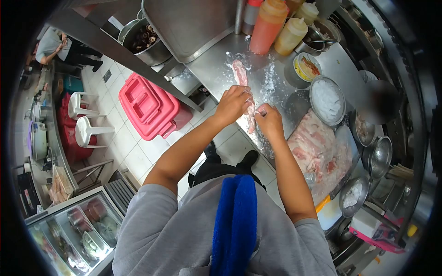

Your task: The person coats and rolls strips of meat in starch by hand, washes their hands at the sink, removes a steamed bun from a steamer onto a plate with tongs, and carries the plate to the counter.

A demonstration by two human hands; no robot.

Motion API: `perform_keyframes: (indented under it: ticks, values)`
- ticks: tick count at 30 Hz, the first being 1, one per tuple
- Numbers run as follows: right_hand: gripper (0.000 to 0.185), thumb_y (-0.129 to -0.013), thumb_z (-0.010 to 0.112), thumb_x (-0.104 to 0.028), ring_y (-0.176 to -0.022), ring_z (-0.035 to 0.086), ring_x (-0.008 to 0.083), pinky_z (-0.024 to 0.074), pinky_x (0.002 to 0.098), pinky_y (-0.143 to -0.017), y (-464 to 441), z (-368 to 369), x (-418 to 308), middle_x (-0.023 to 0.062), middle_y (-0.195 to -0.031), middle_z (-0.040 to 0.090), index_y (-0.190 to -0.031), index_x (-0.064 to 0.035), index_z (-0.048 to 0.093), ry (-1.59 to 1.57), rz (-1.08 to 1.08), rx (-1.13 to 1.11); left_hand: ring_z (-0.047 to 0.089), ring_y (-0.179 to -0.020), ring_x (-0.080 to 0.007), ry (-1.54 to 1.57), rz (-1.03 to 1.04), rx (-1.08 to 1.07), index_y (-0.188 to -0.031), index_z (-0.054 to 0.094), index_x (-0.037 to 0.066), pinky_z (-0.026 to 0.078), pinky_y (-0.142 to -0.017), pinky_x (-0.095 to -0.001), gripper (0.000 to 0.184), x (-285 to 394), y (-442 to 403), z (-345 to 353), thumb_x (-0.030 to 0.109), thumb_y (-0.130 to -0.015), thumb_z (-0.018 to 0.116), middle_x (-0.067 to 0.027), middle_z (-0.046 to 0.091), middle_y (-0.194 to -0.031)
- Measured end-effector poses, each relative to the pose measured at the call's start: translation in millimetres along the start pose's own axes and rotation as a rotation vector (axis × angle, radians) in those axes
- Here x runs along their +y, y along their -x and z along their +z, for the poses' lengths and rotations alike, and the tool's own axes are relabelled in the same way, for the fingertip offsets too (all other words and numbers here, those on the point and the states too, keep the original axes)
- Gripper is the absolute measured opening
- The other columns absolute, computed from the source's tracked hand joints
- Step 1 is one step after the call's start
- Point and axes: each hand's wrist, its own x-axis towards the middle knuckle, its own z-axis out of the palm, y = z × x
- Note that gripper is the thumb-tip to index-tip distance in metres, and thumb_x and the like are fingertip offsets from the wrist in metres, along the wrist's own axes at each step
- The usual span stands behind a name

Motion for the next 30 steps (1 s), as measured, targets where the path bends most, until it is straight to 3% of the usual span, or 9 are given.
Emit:
perform_keyframes:
  ticks: [1,5,7,11,13,19,22,30]
  values:
    - [0.023,-0.074,0.062,-0.017,-0.082,0.06,0.0356,0.0465,0.0429,-0.072,1,-2,2,0.0177,-0.088,0.06,-0.092,-0.0033,0.057,0.014,-0.109,0.052,0.048,-0.109,-0.027,0.006,-0.014,-0.018,-0.096,0.062,0.009,0.039,-0.088,-0.0375,0.021,-1,0,0,0.013,-0.076,0.066,-0.0057,0.055,-0.117]
    - [0.022,-0.074,0.063,-0.015,-0.078,0.061,0.032,0.0471,0.0398,-0.071,1,-2,2,0.0179,-0.085,0.06,-0.09,-0.0029,0.056,-0.159,-0.109,0.011,0.046,-0.112,-0.0262,0.031,-0.022,-0.027,-0.1,0.062,0.012,0.038,-0.09,-0.0381,0.024,-2,2,0,0.014,-0.076,0.066,-0.0042,0.053,-0.121]
    - [0.022,-0.075,0.062,-0.015,-0.079,0.062,0.0285,0.0477,0.0369,-0.07,1,4,-2,0.0181,-0.087,0.062,-0.091,-0.0013,0.056,-0.383,0.1,-0.003,0.045,-0.113,-0.026,0.023,-0.029,-0.032,-0.1,0.061,0.012,0.037,-0.09,-0.0382,0.025,-2,2,-1,0.015,-0.076,0.066,-0.0038,0.053,-0.121]
    - [0.022,-0.077,0.061,-0.014,-0.076,0.064,0.0251,0.0484,0.0358,-0.068,1,0,-15,0.0177,-0.085,0.064,-0.094,-0.0011,0.058,-0.376,0.169,-0.005,0.044,-0.114,-0.0255,0.015,-0.035,-0.035,-0.101,0.061,0.013,0.037,-0.091,-0.0378,0.024,-3,3,2,0.017,-0.077,0.066,-0.0026,0.053,-0.123]
    - [0.022,-0.078,0.061,-0.015,-0.066,0.064,0.0232,0.0487,0.0342,-0.064,2,-8,-29,0.0153,-0.075,0.065,-0.094,-0.0017,0.059,-0.353,0.283,-0.145,0.044,-0.114,-0.0253,0.007,-0.038,-0.044,-0.1,0.061,0.013,0.036,-0.091,-0.0378,0.024,-3,4,2,0.017,-0.077,0.066,-0.0023,0.052,-0.123]
    - [0.017,-0.078,0.059,-0.014,-0.05,0.059,0.0186,0.0479,0.0316,-0.055,12,-8,-8,0.0133,-0.066,0.063,-0.089,-0.0011,0.061,-0.266,0.147,-0.106,0.043,-0.116,-0.025,0.007,-0.062,-0.066,-0.1,0.06,0.014,0.035,-0.092,-0.0374,0.024,1,3,0,0.02,-0.078,0.066,-0.0018,0.051,-0.125]
    - [0.016,-0.078,0.058,-0.013,-0.052,0.058,0.015,0.0471,0.0301,-0.053,29,-15,0,0.0112,-0.067,0.063,-0.089,-0.001,0.06,-0.348,0.202,-0.195,0.043,-0.116,-0.0249,-0.012,-0.072,-0.065,-0.101,0.06,0.014,0.035,-0.092,-0.0375,0.025,2,2,1,0.02,-0.077,0.066,-0.0017,0.051,-0.126]
    - [0.01,-0.078,0.055,-0.002,-0.056,0.055,0.0097,0.0458,0.025,-0.053,100,-64,1,0.0036,-0.07,0.058,-0.087,-0.0007,0.058,-0.598,0.141,-0.121,0.043,-0.117,-0.0249,-0.037,-0.047,-0.06,-0.101,0.059,0.013,0.036,-0.091,-0.0383,0.027,1,2,3,0.018,-0.076,0.067,-0.0016,0.051,-0.126]
